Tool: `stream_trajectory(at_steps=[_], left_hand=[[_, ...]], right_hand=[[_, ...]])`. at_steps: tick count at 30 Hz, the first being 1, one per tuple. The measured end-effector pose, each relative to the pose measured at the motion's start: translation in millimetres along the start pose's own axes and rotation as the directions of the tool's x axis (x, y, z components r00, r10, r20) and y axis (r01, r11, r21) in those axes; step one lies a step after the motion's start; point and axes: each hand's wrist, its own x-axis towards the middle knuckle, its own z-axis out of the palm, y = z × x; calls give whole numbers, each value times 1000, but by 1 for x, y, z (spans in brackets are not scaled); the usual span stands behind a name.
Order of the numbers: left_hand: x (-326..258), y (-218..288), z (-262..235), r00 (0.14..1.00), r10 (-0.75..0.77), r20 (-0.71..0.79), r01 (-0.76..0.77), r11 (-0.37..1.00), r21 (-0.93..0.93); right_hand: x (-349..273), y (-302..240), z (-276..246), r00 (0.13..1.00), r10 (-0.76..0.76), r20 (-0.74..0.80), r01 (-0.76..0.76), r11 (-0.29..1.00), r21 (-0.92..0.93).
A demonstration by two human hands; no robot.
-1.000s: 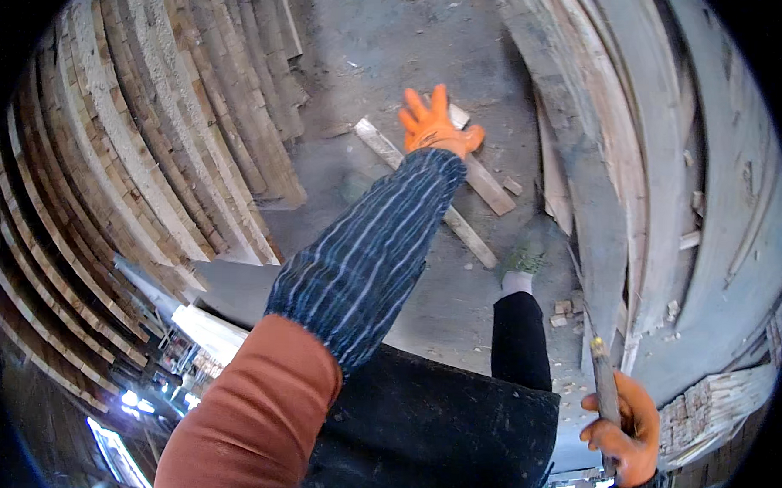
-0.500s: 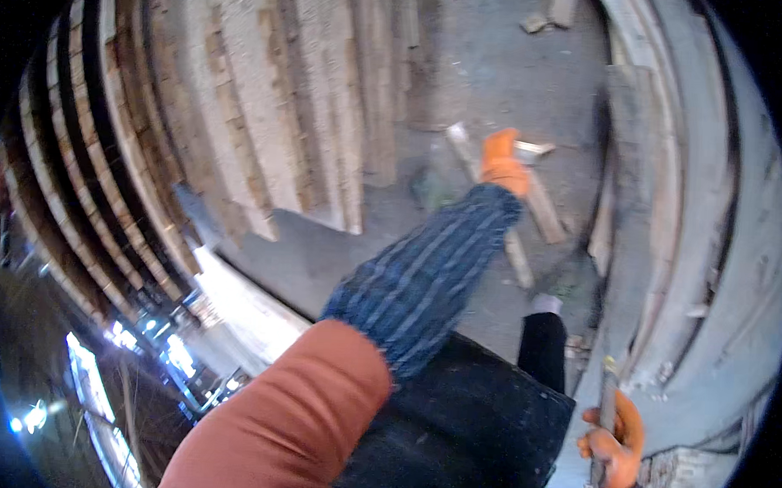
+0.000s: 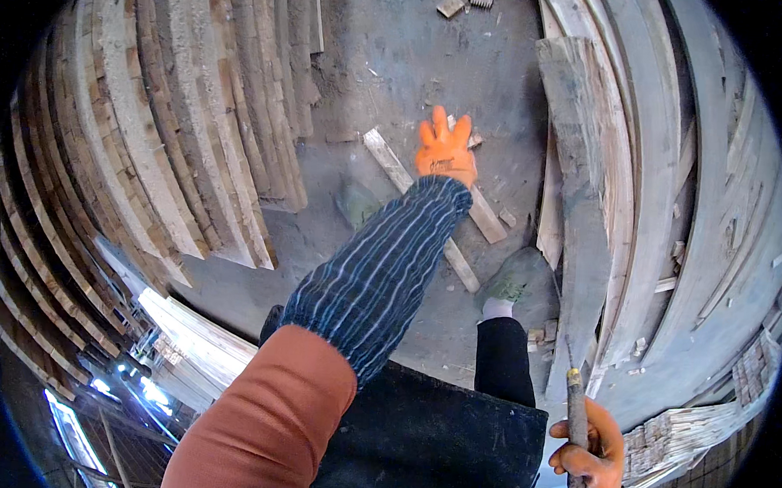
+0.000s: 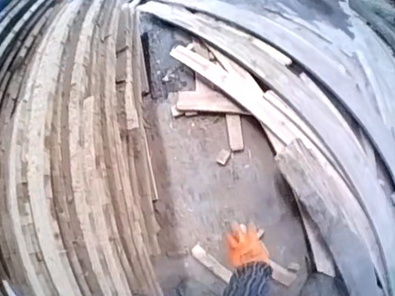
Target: The person applies adhesive to the edges of wood strips using a metal scraper, aligns the strips onto a stack of panels, and tightens several heavy-duty metal clamps using a wrench.
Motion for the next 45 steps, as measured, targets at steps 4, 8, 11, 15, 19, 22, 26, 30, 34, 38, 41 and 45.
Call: stream_trajectory(at_steps=[4, 8, 11, 15, 19, 22, 26, 30, 34, 38, 41, 45], left_hand=[[18, -20, -26, 995, -2, 102, 15, 992, -128], [-35, -30, -73, 987, -159, 9, 141, 842, -521], [-82, -13, -129, 896, -353, 271, 443, 649, -618], [-154, -39, -237, 840, -381, 387, 532, 433, -728], [-223, -66, -326, 625, -599, 500, 711, 172, -682], [-279, -111, -299, 476, -730, 491, 731, 17, -683], [-337, -154, -300, 389, -818, 423, 616, -110, -780], [-365, -187, -330, 461, -801, 382, 565, -67, -822], [-399, -198, -338, 383, -852, 357, 508, -129, -851], [-427, -231, -354, 345, -773, 533, 548, -296, -783], [-435, -219, -385, 289, -725, 625, 421, -490, -764], [-443, -215, -406, 264, -724, 637, 238, -592, -770]], right_hand=[[1, -9, 1, 997, -69, -18, 69, 998, -14], [-18, -3, 12, 994, -110, 28, 111, 993, -42], [4, 28, 24, 991, -133, 23, 135, 984, -112], [-50, 16, 108, 964, -256, 78, 267, 927, -265], [-105, -10, 182, 770, -550, 323, 628, 742, -235], [-122, -39, 234, 578, -717, 391, 815, 533, -227], [-137, -77, 311, 428, -798, 425, 903, 357, -240], [-81, -104, 393, 234, -896, 378, 855, 5, -519], [-38, -94, 456, 357, -863, 358, 772, 56, -633], [-12, -64, 508, 399, -832, 386, 774, 80, -628], [-2, -45, 522, 397, -851, 343, 774, 110, -623], [28, -23, 532, 397, -843, 364, 804, 128, -580]])
